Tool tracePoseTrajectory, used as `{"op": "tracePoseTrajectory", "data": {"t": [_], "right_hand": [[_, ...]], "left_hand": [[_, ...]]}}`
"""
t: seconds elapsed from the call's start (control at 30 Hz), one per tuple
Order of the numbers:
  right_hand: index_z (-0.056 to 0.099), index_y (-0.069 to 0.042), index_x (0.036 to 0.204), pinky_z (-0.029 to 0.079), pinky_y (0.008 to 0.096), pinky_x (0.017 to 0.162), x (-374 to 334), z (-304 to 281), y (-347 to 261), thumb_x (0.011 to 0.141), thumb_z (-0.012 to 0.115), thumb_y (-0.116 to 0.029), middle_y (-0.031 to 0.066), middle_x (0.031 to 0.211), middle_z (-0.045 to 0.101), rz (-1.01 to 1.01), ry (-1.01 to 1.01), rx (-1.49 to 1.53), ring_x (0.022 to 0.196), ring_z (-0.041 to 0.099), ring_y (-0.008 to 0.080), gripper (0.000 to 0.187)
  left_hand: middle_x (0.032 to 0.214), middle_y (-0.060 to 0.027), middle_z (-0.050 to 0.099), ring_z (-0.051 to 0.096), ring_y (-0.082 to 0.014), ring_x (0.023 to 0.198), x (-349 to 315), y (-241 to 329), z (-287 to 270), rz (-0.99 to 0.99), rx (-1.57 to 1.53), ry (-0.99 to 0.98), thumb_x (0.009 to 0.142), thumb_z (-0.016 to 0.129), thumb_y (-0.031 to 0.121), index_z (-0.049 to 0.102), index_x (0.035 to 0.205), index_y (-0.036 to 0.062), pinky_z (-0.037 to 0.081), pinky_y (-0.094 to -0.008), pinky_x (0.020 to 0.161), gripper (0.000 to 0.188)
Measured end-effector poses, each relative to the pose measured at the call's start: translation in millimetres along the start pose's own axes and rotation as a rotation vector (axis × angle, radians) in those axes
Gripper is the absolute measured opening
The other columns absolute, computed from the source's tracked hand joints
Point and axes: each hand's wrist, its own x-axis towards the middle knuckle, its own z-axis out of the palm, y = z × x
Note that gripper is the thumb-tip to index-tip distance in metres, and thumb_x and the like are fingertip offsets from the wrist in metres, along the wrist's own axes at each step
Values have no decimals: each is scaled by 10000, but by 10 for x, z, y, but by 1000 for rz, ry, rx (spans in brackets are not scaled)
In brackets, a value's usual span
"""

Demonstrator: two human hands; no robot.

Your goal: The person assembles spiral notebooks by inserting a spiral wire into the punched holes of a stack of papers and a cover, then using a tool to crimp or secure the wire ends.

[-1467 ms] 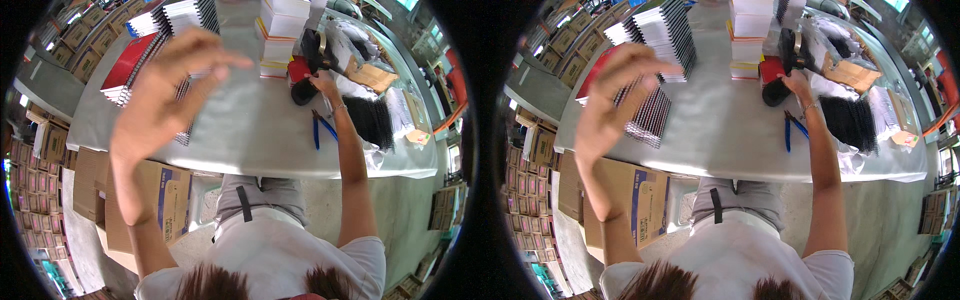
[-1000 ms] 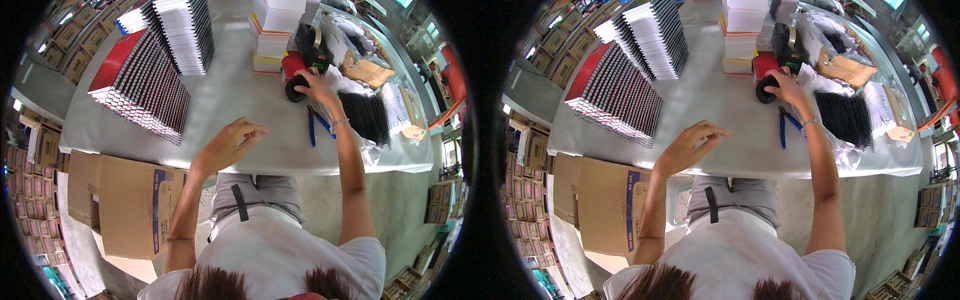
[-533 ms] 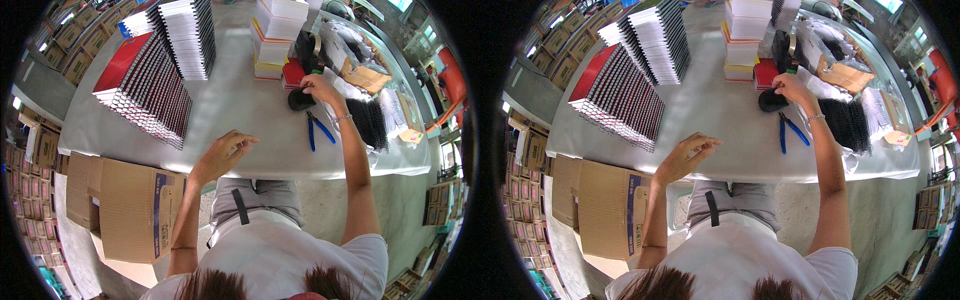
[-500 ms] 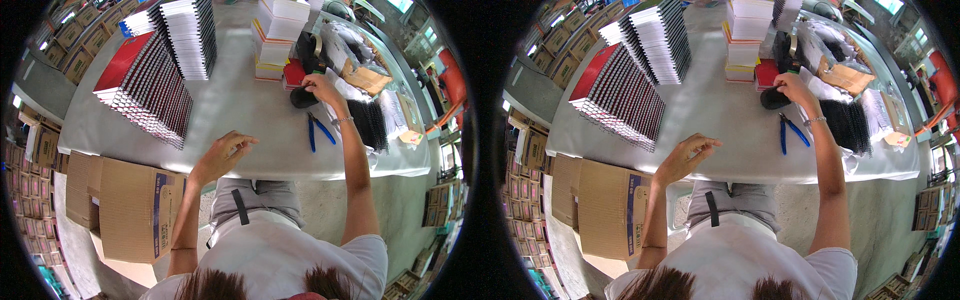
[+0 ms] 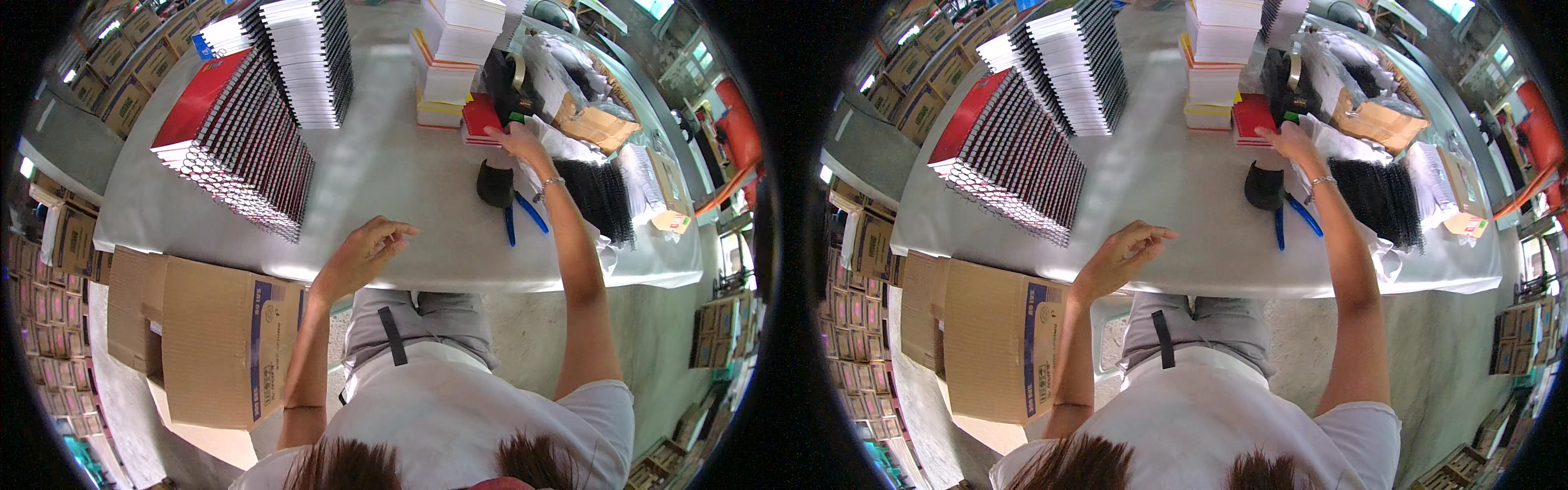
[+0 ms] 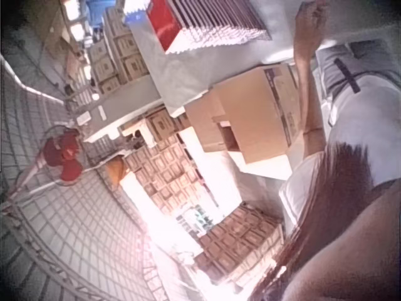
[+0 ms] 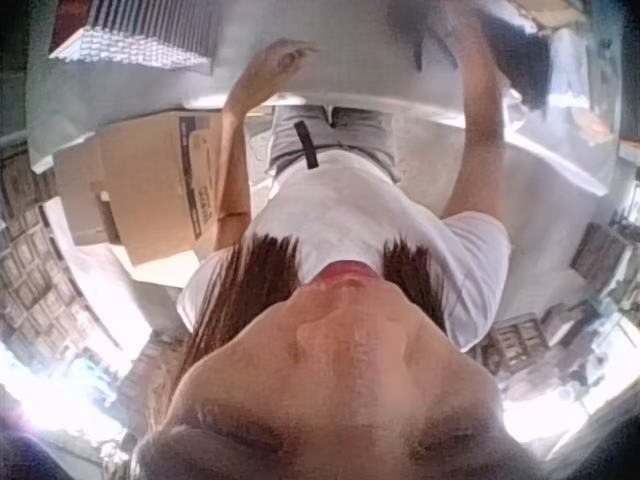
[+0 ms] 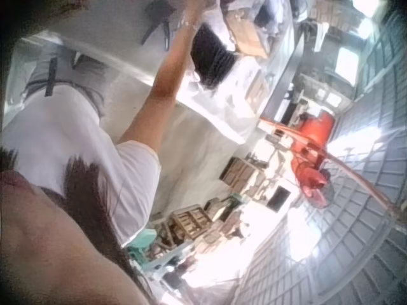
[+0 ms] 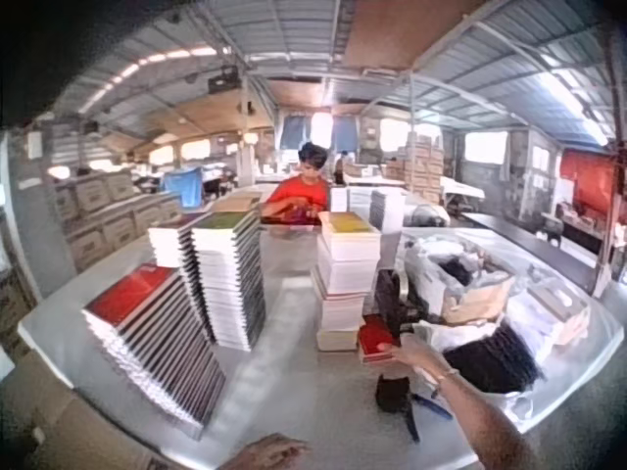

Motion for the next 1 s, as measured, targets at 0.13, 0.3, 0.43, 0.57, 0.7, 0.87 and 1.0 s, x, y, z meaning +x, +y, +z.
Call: {"op": "tracePoseTrajectory", "data": {"t": [0.13, 0.3, 0.43, 0.57, 0.7, 0.87, 1.0], "right_hand": [[685, 19, 880, 490, 288, 510, 42, 127, 29, 832, 803, -456, 55, 679, 628, 39, -46, 304, 548, 596, 132, 492], [647, 3, 681, 485, 267, 488, 4, 115, 58, 798, 836, -222, 57, 596, 628, 39, 103, 535, 541, 627, 122, 316], [631, 24, 779, 529, 276, 509, -118, 75, 1, 842, 773, -134, 82, 711, 666, 37, 187, 551, 563, 653, 148, 221], [596, 26, 924, 593, 308, 582, -541, -215, -216, 880, 718, -77, 94, 842, 673, -6, 291, 933, 665, 693, 174, 166], [577, -39, 947, 572, 282, 669, -1389, -625, -475, 925, 684, -80, 94, 899, 676, -112, 311, 1093, 746, 694, 170, 117], [545, -41, 1026, 578, 298, 693, -2185, -574, -987, 944, 696, -89, 70, 899, 634, -212, -54, 1116, 777, 682, 144, 178], [556, -30, 1081, 515, 252, 774, -2018, -819, -604, 972, 666, -121, 33, 931, 625, -343, 33, 899, 869, 609, 92, 180]], "left_hand": [[1125, -76, 643, 633, -165, 1011, -15, -16, 18, 3, 2, 14, 1032, 580, 218, 675, 1239, 75, 534, -326, 913, 269], [1132, -75, 643, 628, -158, 1013, 61, -44, 117, 46, -91, 0, 1032, 581, 204, 676, 1239, 80, 523, -315, 926, 259], [1151, -67, 647, 633, -146, 1032, 183, 46, 207, 39, -130, -41, 1032, 581, 183, 669, 1247, 71, 519, -305, 924, 259], [1089, -66, 633, 597, -141, 914, 337, -39, 381, 178, -300, 68, 1024, 592, 191, 634, 1290, 72, 505, -295, 846, 295], [1083, -34, 603, 592, -123, 968, 653, 176, 598, 166, -527, 201, 1040, 575, 275, 513, 1402, 57, 493, -298, 894, 428], [1089, -10, 582, 561, -104, 992, 871, 568, 673, 226, -837, 405, 1054, 543, 284, 470, 1393, 32, 460, -290, 908, 428], [1065, -22, 586, 557, -128, 962, 809, 457, 408, 333, -577, 457, 1044, 547, 178, 530, 1279, 33, 444, -267, 871, 277]]}}
